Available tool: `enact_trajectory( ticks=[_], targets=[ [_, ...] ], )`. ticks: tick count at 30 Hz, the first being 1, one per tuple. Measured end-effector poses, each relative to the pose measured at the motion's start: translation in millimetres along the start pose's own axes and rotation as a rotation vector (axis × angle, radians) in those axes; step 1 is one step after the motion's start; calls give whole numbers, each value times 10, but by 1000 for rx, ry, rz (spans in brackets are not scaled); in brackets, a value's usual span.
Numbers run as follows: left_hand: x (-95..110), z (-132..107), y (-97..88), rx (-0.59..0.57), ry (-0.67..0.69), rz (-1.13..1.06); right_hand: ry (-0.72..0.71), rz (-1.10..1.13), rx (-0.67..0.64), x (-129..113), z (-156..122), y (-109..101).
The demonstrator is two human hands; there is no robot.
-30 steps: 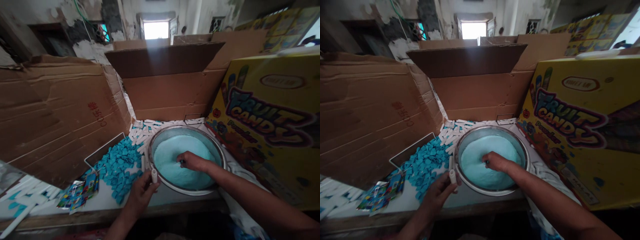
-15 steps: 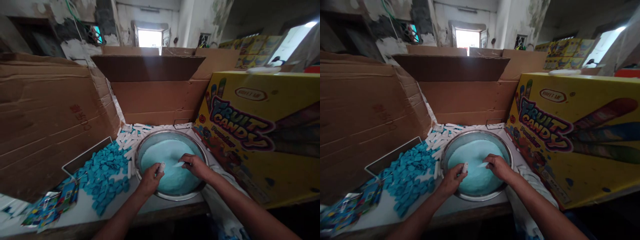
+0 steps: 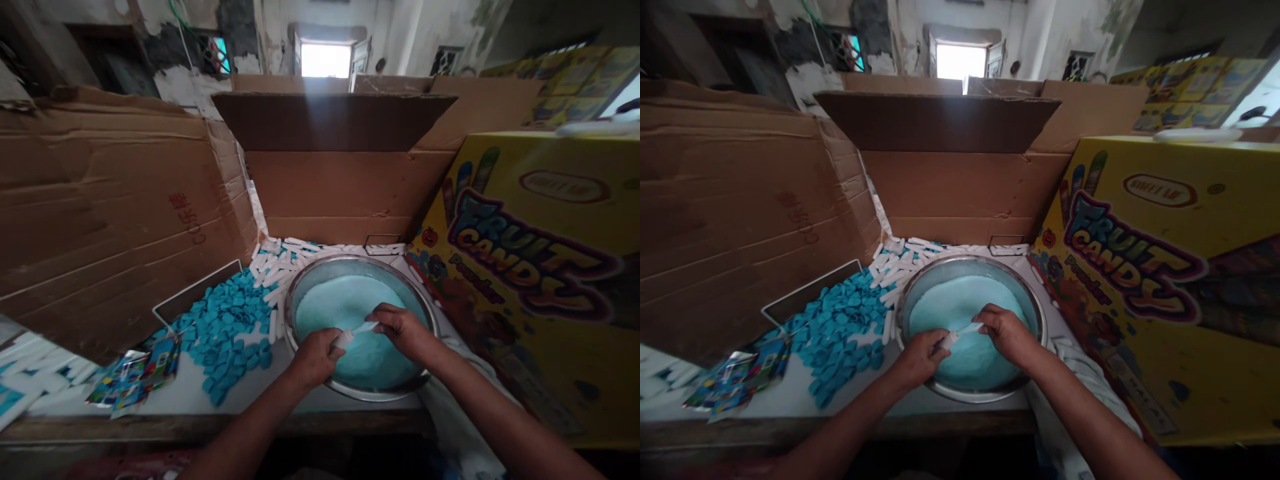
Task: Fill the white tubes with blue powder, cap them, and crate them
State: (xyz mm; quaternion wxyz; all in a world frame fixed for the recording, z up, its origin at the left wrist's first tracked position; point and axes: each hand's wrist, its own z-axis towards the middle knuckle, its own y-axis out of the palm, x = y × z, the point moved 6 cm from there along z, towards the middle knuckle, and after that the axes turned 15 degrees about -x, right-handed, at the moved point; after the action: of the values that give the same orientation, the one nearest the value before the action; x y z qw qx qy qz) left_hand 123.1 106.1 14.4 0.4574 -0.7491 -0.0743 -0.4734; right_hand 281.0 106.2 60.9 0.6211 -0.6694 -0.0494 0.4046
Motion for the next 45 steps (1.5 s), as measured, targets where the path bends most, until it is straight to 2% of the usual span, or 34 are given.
enact_trajectory(
  ticks=[7,10,30,37,45],
  targets=[
    [17,-16,1,-19,-20,32,-27,-360,-22,-299,76,-30],
    [20,-25,-6,-14,-19,24,-12,-435,-52,-383,107,-33],
    [10,-40,4,0,-2,42,-17,-529,-144,-468,160,-24],
    [6,-44,1,-9,4,60,-75,-530,-92,-473,141,-51],
    [30,-51,-12,-43,-29,96,-72,-555,-79,-494,122,-57]
  ],
)
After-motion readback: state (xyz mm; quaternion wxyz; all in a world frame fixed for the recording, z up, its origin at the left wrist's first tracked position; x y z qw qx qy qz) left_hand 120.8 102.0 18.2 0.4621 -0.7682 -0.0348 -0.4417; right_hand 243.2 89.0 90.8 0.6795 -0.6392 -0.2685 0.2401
